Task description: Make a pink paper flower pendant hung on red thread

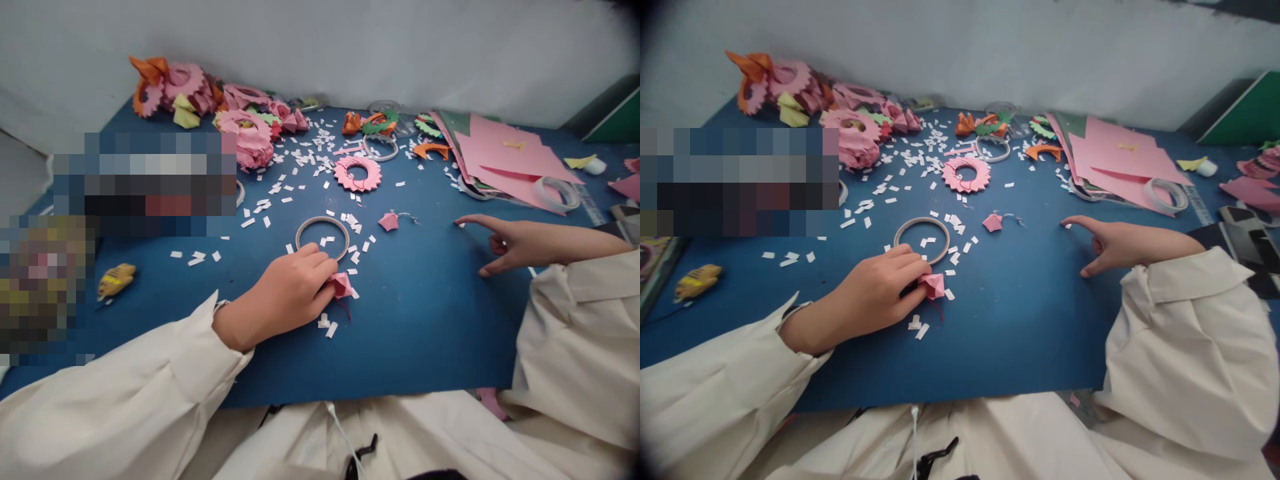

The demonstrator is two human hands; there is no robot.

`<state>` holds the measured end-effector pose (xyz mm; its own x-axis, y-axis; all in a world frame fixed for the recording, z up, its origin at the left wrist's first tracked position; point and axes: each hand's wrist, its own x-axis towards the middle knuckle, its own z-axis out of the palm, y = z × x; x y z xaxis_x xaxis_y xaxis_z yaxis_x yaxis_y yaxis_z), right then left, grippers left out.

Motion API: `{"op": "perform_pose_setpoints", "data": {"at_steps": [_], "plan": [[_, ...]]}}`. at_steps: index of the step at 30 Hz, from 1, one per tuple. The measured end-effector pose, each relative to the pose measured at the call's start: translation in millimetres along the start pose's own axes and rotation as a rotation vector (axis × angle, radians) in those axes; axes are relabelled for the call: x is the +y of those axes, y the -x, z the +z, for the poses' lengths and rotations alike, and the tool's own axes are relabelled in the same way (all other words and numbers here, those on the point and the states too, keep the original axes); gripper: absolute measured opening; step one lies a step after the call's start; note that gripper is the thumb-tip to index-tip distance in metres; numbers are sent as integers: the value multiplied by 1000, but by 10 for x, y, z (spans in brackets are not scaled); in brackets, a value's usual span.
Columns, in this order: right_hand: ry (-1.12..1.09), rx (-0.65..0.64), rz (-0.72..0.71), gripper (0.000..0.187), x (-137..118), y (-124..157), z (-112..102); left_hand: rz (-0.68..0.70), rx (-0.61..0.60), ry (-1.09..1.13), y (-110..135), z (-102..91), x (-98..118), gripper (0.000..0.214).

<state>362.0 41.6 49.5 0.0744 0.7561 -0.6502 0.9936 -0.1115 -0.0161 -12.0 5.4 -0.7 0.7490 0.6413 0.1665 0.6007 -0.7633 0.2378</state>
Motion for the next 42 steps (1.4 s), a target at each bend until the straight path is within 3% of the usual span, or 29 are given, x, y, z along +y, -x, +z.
{"op": "perform_pose_setpoints", "data": {"at_steps": [42], "plan": [[-100,0,-80,86,97,-77,31,-7,10,17,-10,-12,10,18]]}}
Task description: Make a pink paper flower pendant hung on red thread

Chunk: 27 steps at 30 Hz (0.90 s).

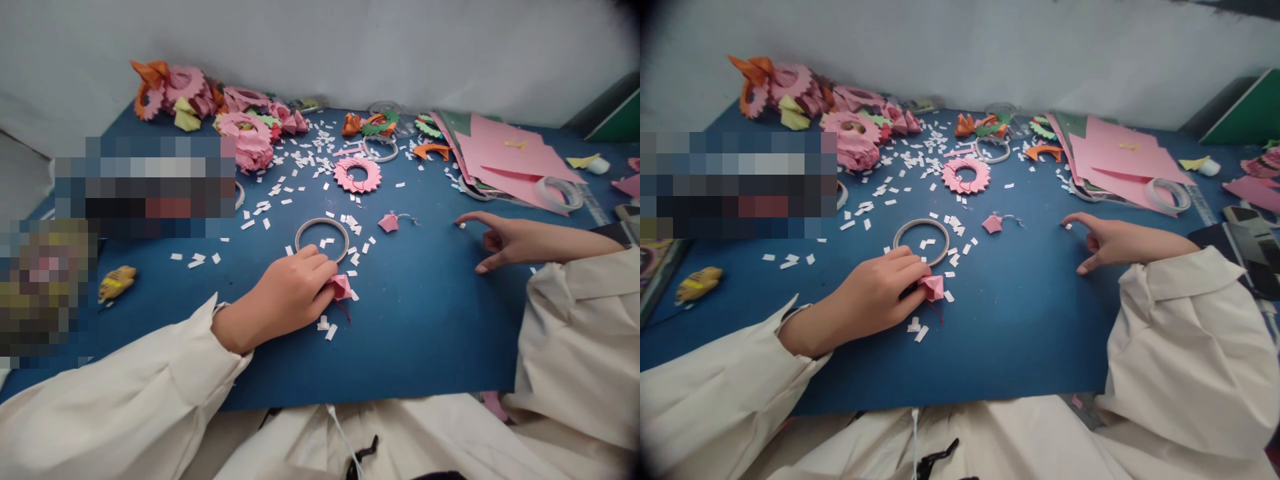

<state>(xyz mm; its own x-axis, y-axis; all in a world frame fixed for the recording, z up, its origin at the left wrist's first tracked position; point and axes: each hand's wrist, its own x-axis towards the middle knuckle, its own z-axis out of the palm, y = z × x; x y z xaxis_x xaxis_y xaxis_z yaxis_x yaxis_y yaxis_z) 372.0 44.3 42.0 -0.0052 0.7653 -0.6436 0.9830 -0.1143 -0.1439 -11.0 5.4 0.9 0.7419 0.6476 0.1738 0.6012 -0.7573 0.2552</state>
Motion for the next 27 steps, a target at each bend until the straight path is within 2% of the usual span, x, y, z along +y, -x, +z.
{"op": "perform_pose_setpoints", "data": {"at_steps": [14,27], "plan": [[-59,-33,-35,84,18,-19,13,9,8,-21,4,7,8,18],[-41,9,-55,81,-85,24,15,11,8,-26,0,-7,8,18]]}}
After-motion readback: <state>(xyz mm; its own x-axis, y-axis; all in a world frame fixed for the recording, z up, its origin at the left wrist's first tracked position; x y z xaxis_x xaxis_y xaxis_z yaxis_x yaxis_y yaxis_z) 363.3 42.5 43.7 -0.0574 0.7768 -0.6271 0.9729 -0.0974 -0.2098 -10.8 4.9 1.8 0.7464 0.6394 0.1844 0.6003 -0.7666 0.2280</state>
